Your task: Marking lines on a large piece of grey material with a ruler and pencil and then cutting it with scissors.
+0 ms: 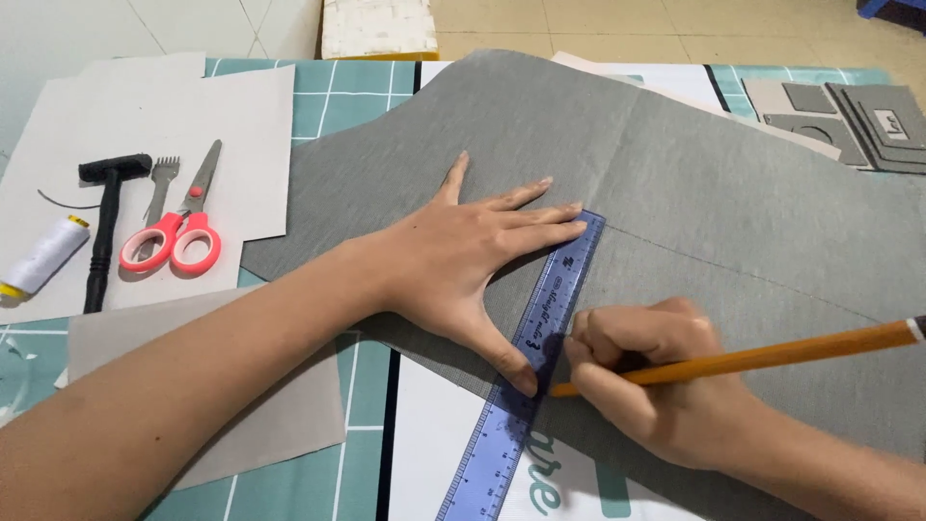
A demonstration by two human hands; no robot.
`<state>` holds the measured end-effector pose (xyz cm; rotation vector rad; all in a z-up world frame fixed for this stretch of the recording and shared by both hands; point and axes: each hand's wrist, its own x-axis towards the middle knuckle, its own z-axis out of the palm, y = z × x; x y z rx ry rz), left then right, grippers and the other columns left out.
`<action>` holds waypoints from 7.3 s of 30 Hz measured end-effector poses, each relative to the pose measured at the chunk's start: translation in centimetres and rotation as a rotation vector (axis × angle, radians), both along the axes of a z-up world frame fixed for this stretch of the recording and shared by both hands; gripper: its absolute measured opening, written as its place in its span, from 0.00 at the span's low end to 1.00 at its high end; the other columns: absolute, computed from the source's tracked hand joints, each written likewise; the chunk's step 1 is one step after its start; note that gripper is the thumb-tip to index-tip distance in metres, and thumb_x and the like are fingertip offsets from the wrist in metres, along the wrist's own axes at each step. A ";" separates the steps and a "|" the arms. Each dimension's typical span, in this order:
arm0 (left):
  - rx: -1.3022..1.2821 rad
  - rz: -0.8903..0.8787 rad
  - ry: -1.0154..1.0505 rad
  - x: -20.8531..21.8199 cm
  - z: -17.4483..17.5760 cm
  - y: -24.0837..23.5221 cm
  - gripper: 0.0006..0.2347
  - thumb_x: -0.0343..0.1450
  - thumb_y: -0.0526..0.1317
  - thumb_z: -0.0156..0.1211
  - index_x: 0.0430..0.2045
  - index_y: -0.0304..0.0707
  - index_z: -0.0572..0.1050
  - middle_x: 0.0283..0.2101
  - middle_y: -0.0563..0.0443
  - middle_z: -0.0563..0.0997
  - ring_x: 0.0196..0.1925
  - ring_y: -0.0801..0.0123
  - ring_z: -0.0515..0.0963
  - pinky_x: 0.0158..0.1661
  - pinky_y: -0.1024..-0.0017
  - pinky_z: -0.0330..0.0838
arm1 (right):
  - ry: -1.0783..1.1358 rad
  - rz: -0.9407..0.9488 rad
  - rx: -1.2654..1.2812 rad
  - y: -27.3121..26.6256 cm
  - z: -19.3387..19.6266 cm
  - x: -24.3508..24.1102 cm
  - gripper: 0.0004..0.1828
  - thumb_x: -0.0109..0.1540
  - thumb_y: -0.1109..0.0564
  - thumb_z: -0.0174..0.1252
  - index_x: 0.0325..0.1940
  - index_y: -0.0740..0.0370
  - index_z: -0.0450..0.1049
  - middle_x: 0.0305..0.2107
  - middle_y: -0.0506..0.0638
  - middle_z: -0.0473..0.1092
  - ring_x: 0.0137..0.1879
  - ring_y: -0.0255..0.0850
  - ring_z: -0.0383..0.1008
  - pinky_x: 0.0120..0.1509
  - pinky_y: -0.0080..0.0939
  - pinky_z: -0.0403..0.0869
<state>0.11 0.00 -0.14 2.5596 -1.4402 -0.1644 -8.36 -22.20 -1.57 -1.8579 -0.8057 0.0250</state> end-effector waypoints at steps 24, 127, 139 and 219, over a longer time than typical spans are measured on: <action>-0.011 -0.018 -0.035 0.0 -0.1 0.1 0.56 0.53 0.76 0.61 0.72 0.41 0.51 0.78 0.51 0.52 0.79 0.53 0.45 0.56 0.12 0.28 | -0.071 0.074 0.002 0.4 2.0 0.7 0.16 0.63 0.58 0.59 0.19 0.58 0.72 0.14 0.45 0.75 0.18 0.30 0.74 0.20 0.27 0.71; -0.148 0.316 -0.023 -9.7 -0.3 8.6 0.56 0.56 0.73 0.64 0.70 0.26 0.53 0.75 0.34 0.54 0.77 0.50 0.52 0.71 0.46 0.37 | 0.330 -0.362 0.215 8.2 0.6 5.6 0.04 0.59 0.63 0.56 0.31 0.59 0.70 0.21 0.50 0.72 0.29 0.34 0.68 0.32 0.32 0.65; -0.151 0.316 0.010 -9.5 -0.1 8.7 0.57 0.56 0.74 0.65 0.71 0.27 0.51 0.76 0.33 0.52 0.78 0.50 0.50 0.71 0.47 0.35 | -0.013 -0.283 0.074 8.0 -0.2 5.9 0.18 0.66 0.52 0.62 0.22 0.58 0.72 0.18 0.49 0.76 0.24 0.32 0.72 0.30 0.29 0.69; -0.154 0.288 -0.012 -9.2 -0.5 8.7 0.59 0.55 0.75 0.66 0.71 0.25 0.50 0.76 0.33 0.52 0.78 0.51 0.50 0.70 0.44 0.35 | -0.148 -0.319 -0.062 8.6 0.0 5.0 0.19 0.68 0.56 0.60 0.23 0.59 0.68 0.18 0.48 0.72 0.24 0.31 0.70 0.28 0.31 0.66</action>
